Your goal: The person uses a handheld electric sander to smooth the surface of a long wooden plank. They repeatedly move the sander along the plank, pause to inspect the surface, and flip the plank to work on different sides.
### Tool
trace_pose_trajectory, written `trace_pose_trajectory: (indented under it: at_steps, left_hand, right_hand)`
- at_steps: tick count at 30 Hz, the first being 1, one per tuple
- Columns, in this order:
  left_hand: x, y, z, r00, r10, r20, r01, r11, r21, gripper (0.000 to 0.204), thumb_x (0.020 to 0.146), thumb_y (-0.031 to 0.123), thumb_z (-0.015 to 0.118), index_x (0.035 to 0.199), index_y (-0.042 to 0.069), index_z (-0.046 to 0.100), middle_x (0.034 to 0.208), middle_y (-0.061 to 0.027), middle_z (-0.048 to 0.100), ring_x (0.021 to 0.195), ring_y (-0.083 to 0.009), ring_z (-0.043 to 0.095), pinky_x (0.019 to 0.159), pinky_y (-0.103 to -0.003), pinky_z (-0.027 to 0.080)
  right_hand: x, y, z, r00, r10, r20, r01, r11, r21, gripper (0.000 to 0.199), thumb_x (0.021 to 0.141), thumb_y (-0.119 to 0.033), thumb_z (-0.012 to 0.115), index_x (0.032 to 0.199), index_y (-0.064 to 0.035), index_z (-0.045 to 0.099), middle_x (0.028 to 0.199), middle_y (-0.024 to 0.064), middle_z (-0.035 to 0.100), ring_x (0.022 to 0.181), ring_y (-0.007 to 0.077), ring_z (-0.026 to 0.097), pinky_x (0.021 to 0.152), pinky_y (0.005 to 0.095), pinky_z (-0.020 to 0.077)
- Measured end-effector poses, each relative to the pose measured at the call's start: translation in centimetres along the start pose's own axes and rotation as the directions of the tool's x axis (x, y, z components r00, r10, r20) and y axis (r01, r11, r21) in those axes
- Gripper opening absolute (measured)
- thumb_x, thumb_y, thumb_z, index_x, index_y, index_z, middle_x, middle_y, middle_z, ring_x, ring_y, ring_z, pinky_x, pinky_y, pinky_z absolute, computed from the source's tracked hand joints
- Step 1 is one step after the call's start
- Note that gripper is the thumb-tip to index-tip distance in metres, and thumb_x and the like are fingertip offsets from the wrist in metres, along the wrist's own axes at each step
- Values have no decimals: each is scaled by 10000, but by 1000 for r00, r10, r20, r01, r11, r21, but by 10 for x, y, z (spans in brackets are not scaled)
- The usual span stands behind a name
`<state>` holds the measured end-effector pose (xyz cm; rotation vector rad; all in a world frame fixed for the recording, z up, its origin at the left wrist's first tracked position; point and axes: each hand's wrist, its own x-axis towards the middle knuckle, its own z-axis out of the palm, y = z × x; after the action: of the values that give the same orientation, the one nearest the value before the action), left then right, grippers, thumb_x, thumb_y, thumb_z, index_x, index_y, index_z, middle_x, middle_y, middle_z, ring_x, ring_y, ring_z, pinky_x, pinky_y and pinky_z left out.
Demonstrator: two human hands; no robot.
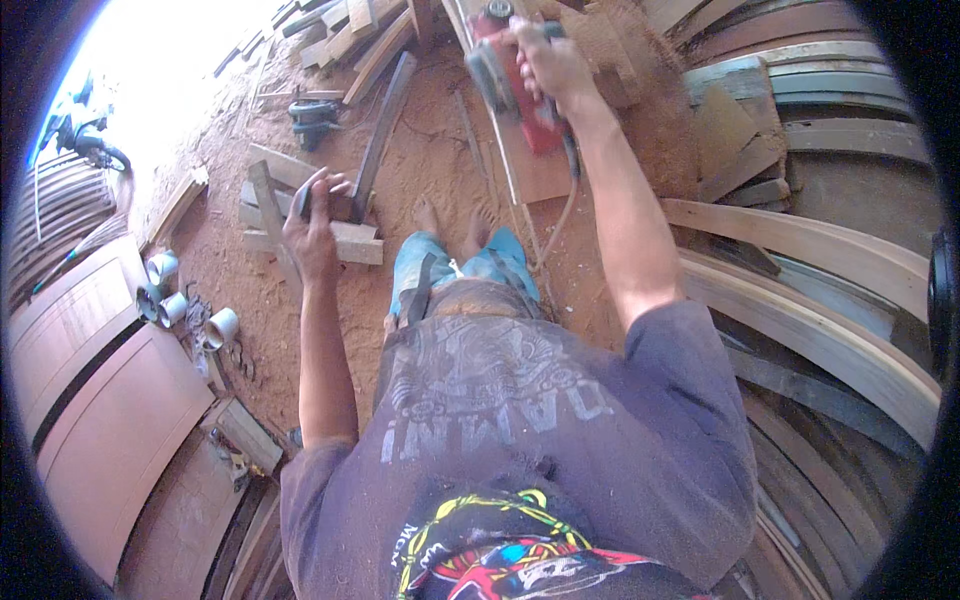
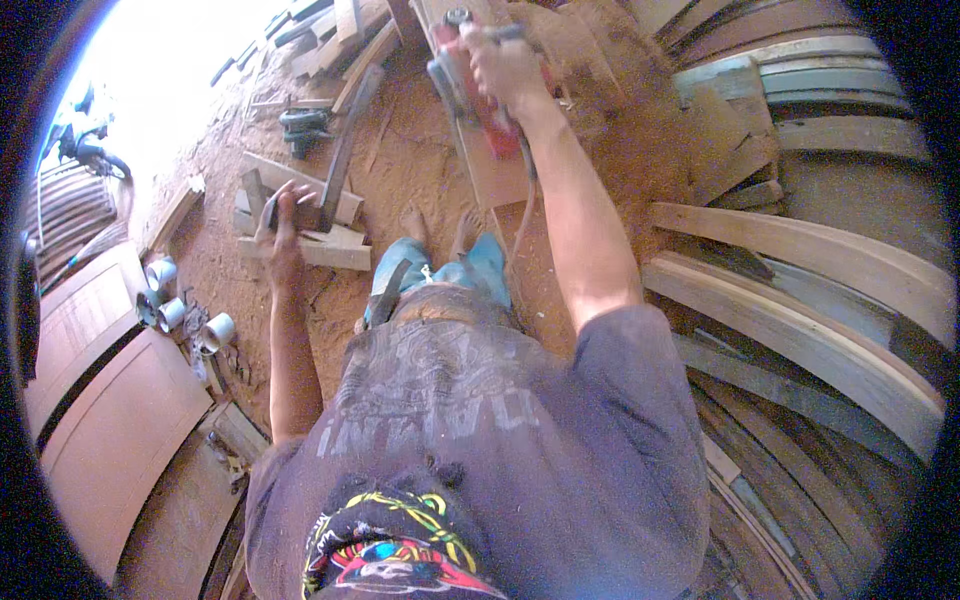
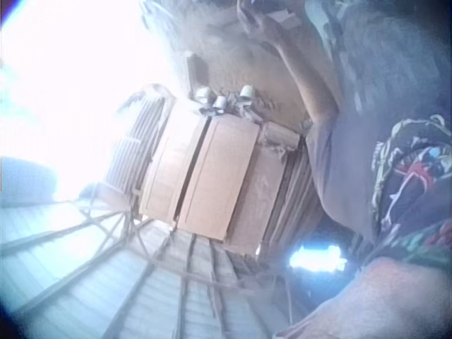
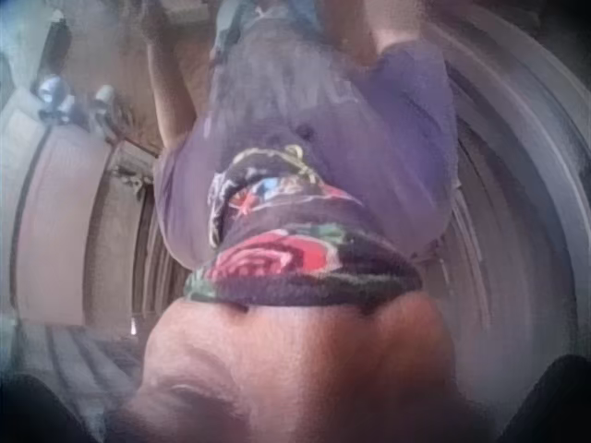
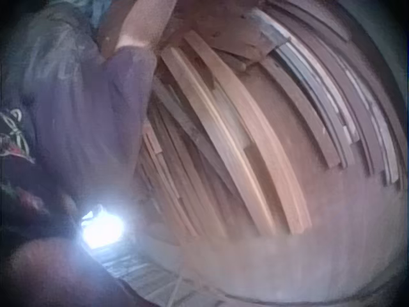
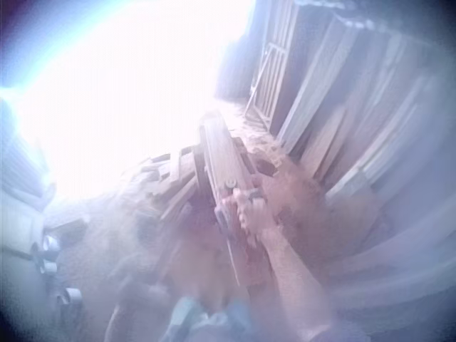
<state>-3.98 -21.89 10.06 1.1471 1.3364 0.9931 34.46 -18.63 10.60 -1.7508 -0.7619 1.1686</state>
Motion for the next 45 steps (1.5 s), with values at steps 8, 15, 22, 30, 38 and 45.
trace_pose_trajectory:
  at_steps: [8,15,22,30,38,45]
  left_hand:
    - [-19,-79,-72,967,-171,-188,177,984,12,257,1096,233,649,1183,13,749,966,-59,765,872,-125,712,822,-278,564]
    - [-21,-104,-33,983,-177,47,170,978,123,217,1080,228,671,1097,27,750,801,6,674,676,-61,602,577,-266,509]
    - [5,-95,135,825,-169,540,15,960,279,298,1057,224,688,1259,5,696,998,-73,744,843,-125,662,765,-306,560]
    - [-4,-122,152,694,-222,685,167,975,146,475,1076,146,634,1530,49,534,1128,-56,725,930,-113,635,798,-306,557]
    - [-3,-86,168,604,-310,734,35,931,364,530,1017,100,584,1543,152,544,1236,-225,746,1089,-294,747,970,-413,565]
    - [7,-99,158,605,-304,736,21,930,367,588,1015,91,681,1577,70,512,1139,-92,765,941,-119,692,842,-305,577]
  right_hand:
    - [-172,78,-21,997,23,-67,-32,991,-133,525,1026,-564,597,850,-87,729,651,-11,578,531,102,543,493,309,411]
    - [-206,53,-30,972,201,-122,-229,926,-302,578,1054,-550,515,952,-43,774,688,95,648,680,222,668,664,415,518]
    - [27,-17,0,999,-14,37,11,997,76,541,1086,-526,508,1174,-87,811,651,-59,466,473,78,433,444,284,397]
    - [-177,78,-34,974,-190,-124,156,957,-245,497,1064,-523,563,847,-95,692,603,-50,526,493,67,489,451,270,378]
    - [-156,59,-34,989,24,-149,-42,992,-119,496,1057,-514,573,806,-96,667,607,-34,553,505,72,521,465,275,394]
    - [40,-31,-2,1000,-4,0,4,995,102,550,1052,-555,550,963,-68,791,649,-42,526,507,78,494,452,300,402]
